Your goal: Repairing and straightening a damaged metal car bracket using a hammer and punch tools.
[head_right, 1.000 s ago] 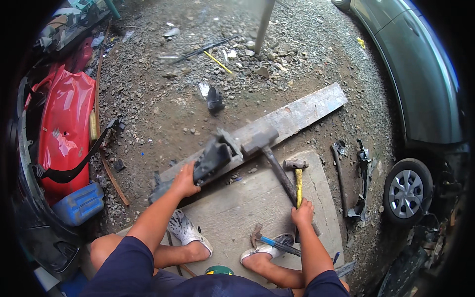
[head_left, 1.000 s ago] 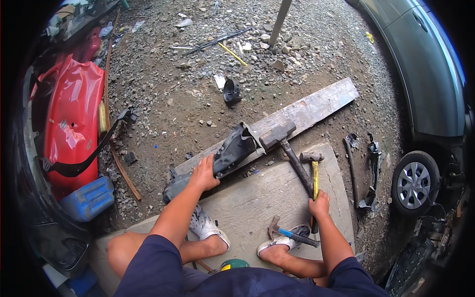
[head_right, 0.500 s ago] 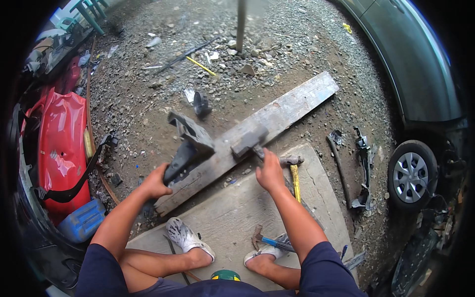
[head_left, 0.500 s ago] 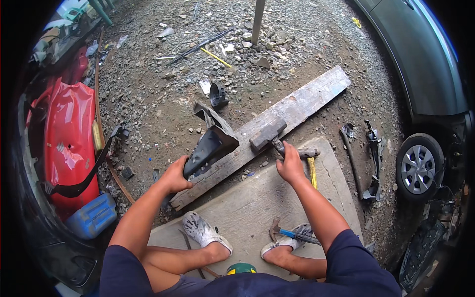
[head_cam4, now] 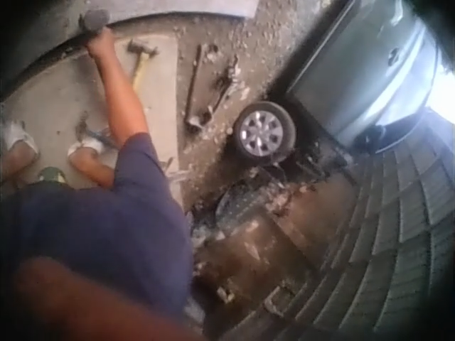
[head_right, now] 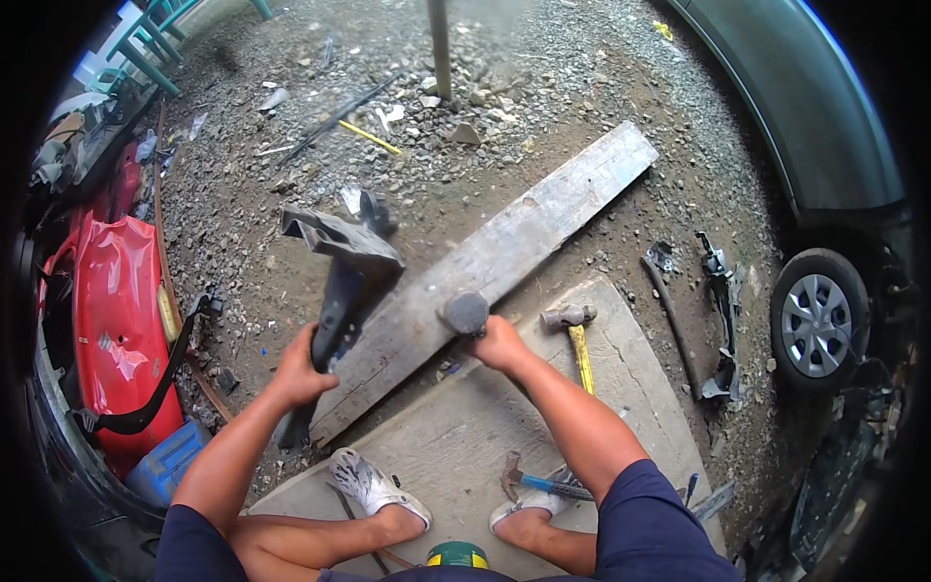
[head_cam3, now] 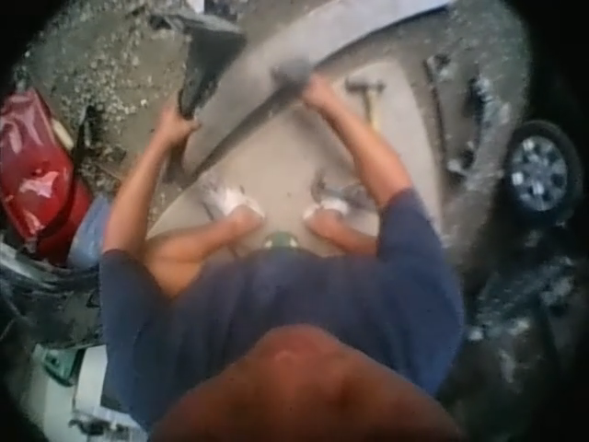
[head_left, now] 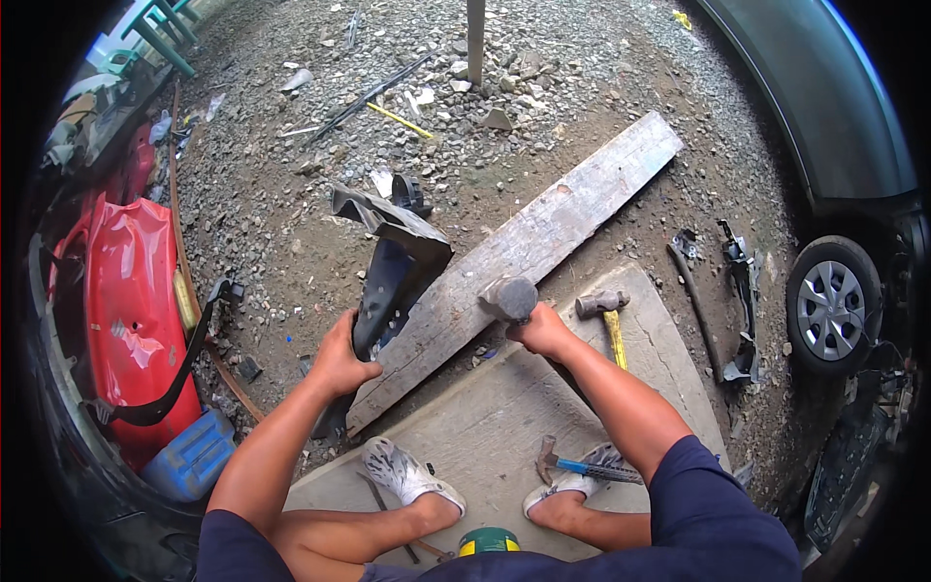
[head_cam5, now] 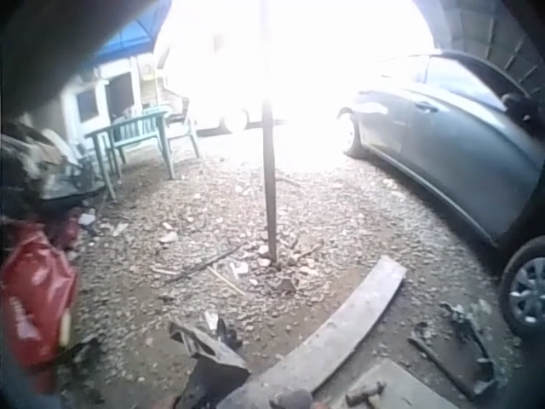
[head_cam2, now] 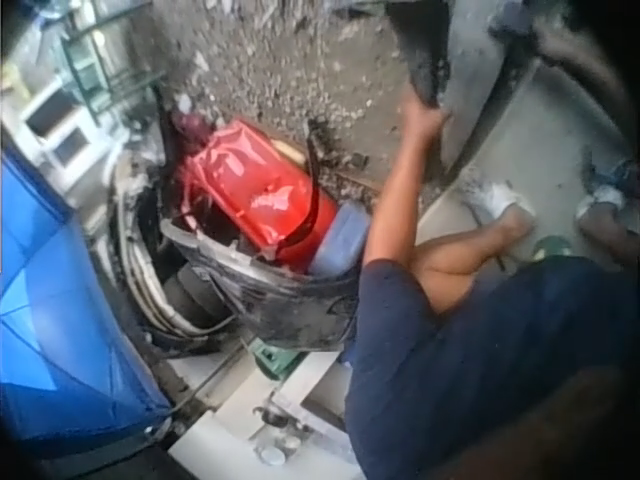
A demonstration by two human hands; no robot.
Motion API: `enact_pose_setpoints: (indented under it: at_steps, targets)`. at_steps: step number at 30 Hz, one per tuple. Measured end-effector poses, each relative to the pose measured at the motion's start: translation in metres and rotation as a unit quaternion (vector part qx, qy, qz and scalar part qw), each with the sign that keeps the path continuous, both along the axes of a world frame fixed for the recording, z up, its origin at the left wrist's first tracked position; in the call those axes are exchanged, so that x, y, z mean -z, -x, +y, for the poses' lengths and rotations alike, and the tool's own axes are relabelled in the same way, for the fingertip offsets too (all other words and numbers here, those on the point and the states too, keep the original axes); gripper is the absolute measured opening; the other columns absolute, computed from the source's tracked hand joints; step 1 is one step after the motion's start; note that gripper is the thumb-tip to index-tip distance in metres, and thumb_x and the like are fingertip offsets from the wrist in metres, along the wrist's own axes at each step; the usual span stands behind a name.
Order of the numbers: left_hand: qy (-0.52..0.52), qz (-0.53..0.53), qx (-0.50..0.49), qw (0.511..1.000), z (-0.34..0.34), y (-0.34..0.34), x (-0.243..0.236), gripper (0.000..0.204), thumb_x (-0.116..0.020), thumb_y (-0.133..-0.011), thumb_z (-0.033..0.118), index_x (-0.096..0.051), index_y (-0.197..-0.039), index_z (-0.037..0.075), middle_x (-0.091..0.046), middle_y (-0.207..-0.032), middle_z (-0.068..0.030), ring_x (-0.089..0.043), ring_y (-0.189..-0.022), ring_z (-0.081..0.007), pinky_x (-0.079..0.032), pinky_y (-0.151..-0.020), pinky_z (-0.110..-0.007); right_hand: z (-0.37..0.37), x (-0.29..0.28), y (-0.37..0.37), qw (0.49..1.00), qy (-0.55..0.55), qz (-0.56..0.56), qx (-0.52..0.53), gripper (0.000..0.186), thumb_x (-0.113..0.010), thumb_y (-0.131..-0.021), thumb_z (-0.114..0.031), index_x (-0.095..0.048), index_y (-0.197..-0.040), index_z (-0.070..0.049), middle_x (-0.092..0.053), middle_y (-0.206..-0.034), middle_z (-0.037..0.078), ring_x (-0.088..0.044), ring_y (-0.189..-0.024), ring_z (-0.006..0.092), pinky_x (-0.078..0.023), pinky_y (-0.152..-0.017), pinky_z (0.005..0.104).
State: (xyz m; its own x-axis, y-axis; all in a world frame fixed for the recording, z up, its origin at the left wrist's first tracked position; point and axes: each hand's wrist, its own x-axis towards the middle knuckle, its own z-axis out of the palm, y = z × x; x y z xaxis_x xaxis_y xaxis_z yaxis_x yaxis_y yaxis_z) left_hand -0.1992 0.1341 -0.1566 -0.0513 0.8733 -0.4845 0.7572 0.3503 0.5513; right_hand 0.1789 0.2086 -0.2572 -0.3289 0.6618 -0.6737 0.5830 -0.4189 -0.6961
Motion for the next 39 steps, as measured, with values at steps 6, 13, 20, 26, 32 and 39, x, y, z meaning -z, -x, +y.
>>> enact_pose_setpoints:
  at_steps: [6, 13, 20, 26, 32, 39]
  targets:
    - [-0.021, -0.033, 0.009, 0.999, 0.006, -0.042, -0.016, 0.104, -0.085, -0.065, 0.024, -0.04, -0.156, -0.001, -0.06, -0.14, -0.0303, -0.059, -0.132, -0.0445, -0.047, -0.114, -0.046, -0.006, 0.014, 0.043, 0.991, -0.131, 0.005, -0.036, 0.047, -0.082, -0.078, -0.02, -0.071, -0.12, -0.001, -0.078, -0.103, 0.023, -0.076, -0.1, 0.038, -0.058, -0.09, 0.0451]
    - [0.025, 0.019, 0.071, 0.997, -0.004, -0.085, 0.002, 0.105, -0.084, -0.07, 0.025, -0.035, -0.161, 0.003, -0.053, -0.15, -0.0265, -0.052, -0.142, -0.0428, -0.043, -0.12, -0.046, 0.003, 0.036, 0.045, 0.991, -0.107, -0.022, -0.081, 0.043, -0.082, -0.081, -0.032, -0.076, -0.115, -0.006, -0.078, -0.107, 0.021, -0.075, -0.103, 0.0384, -0.058, -0.09, 0.0456]
    - [0.068, 0.069, 0.074, 0.993, -0.009, -0.09, 0.016, 0.107, -0.087, -0.071, 0.024, -0.034, -0.161, 0.002, -0.054, -0.151, -0.0274, -0.053, -0.14, -0.0443, -0.046, -0.118, -0.047, -0.032, 0.001, 0.0, 0.968, -0.075, -0.221, -0.089, 0.051, -0.084, -0.082, -0.048, -0.077, -0.115, -0.008, -0.078, -0.112, 0.022, -0.074, -0.106, 0.0395, -0.057, -0.093, 0.0471]
    - [0.088, 0.066, 0.064, 0.992, -0.028, -0.085, 0.035, 0.104, -0.084, -0.073, 0.022, -0.033, -0.162, 0.005, -0.056, -0.149, -0.0235, -0.056, -0.139, -0.0422, -0.047, -0.116, -0.052, -0.062, -0.005, -0.008, 0.952, -0.057, -0.287, -0.087, 0.055, -0.081, -0.084, -0.052, -0.074, -0.114, -0.006, -0.077, -0.112, 0.024, -0.073, -0.11, 0.0407, -0.057, -0.095, 0.0491]
    - [0.057, 0.053, 0.046, 0.996, -0.04, -0.082, 0.044, 0.116, -0.09, -0.07, 0.026, -0.027, -0.165, 0.006, -0.051, -0.155, -0.0269, -0.05, -0.144, -0.0435, -0.044, -0.12, -0.049, -0.064, -0.013, 0.001, 0.936, -0.086, -0.329, -0.088, 0.057, -0.079, -0.085, -0.053, -0.072, -0.115, -0.006, -0.077, -0.112, 0.023, -0.074, -0.109, 0.04, -0.058, -0.094, 0.0501]
    - [0.062, 0.095, 0.047, 0.992, -0.045, -0.091, 0.035, 0.134, -0.096, -0.068, 0.035, -0.014, -0.172, 0.016, -0.039, -0.165, -0.0199, -0.041, -0.151, -0.0401, -0.038, -0.12, -0.06, -0.103, -0.035, -0.032, 0.903, -0.151, -0.378, -0.14, 0.066, -0.082, -0.085, -0.042, -0.058, -0.134, -0.005, -0.068, -0.126, 0.023, -0.066, -0.121, 0.0426, -0.055, -0.101, 0.0504]
